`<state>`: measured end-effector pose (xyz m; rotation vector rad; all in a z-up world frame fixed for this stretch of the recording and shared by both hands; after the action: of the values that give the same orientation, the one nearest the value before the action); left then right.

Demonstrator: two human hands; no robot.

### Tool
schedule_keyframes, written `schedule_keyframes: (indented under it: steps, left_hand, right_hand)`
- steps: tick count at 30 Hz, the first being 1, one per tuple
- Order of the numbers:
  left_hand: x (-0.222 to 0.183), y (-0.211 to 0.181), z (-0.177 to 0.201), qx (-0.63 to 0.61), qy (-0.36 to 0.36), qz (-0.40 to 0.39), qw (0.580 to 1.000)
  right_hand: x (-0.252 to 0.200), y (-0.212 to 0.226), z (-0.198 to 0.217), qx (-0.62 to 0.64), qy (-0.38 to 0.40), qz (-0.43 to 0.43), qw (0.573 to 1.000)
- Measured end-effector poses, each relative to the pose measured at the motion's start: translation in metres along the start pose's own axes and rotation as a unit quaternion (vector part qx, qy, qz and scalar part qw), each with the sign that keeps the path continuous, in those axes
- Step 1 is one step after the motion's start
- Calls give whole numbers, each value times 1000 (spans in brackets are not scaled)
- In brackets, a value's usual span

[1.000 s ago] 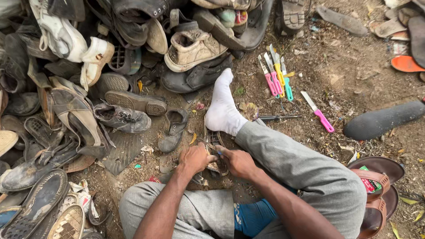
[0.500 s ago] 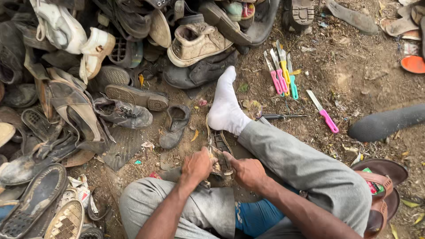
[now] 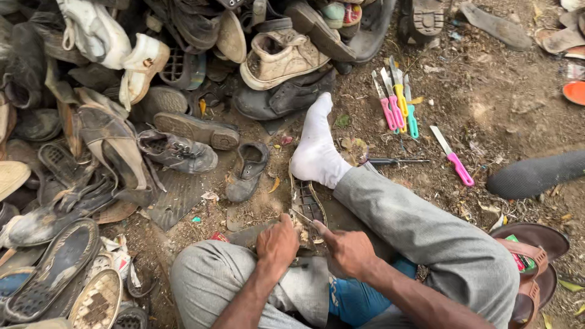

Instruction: The person uses a small knife to trim and prepare the surfaces of a shoe sole and upper before joining them by hand in a large pile of footwear.

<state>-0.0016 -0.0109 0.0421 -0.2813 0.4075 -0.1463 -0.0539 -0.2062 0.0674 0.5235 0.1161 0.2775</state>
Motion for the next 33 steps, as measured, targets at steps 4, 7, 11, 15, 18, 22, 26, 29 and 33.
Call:
schedule_keyframes:
  steps: [4,7,11,15,18,22,26,29,33]
  left_hand:
    - [-7,3,5,-40,-77,-6,996]
    - [-8,2,-1,-20,-38,13,999]
    - [-10,10,2,-47,-91,-16,995]
    - [-15,3,1,-5,-130,-92,987]
    - [-34,5,-14,-19,-157,-101,982]
    - [-31,6,-17,4,-162,-128,978]
    - [-37,5,-6,-7,-224,-129,966]
    - [-46,4,-7,-15,-226,-168,959]
    - [-47,-1,-11,20,-214,-206,955]
  right_hand:
    - [23,-4,-2,27,-62,-4,998]
    - [57,7,-10,33,-56,37,997]
    - [61,11,-15,-74,39,56,995]
    - [3,-10,11,-84,109,3,990]
    - [-5,-10,11,-55,18,41,997]
    - [29,-14,-4,-17,-2,34,999]
    - [52,-9,-11,-12,18,117,993]
    - [11,-20,1,-11,66,73,995]
    - [-11,-28,21,43,-9,64,997]
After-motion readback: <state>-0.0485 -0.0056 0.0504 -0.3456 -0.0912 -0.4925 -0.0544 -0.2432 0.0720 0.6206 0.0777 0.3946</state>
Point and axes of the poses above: each hand's wrist, its own x-axis towards the middle knuckle, its own z-axis out of the back of the hand, y = z × x, the point moved 2 cm from there along x, towards the middle knuckle, and after that the axes turned 9 degrees about -y, right-handed, at the moved point
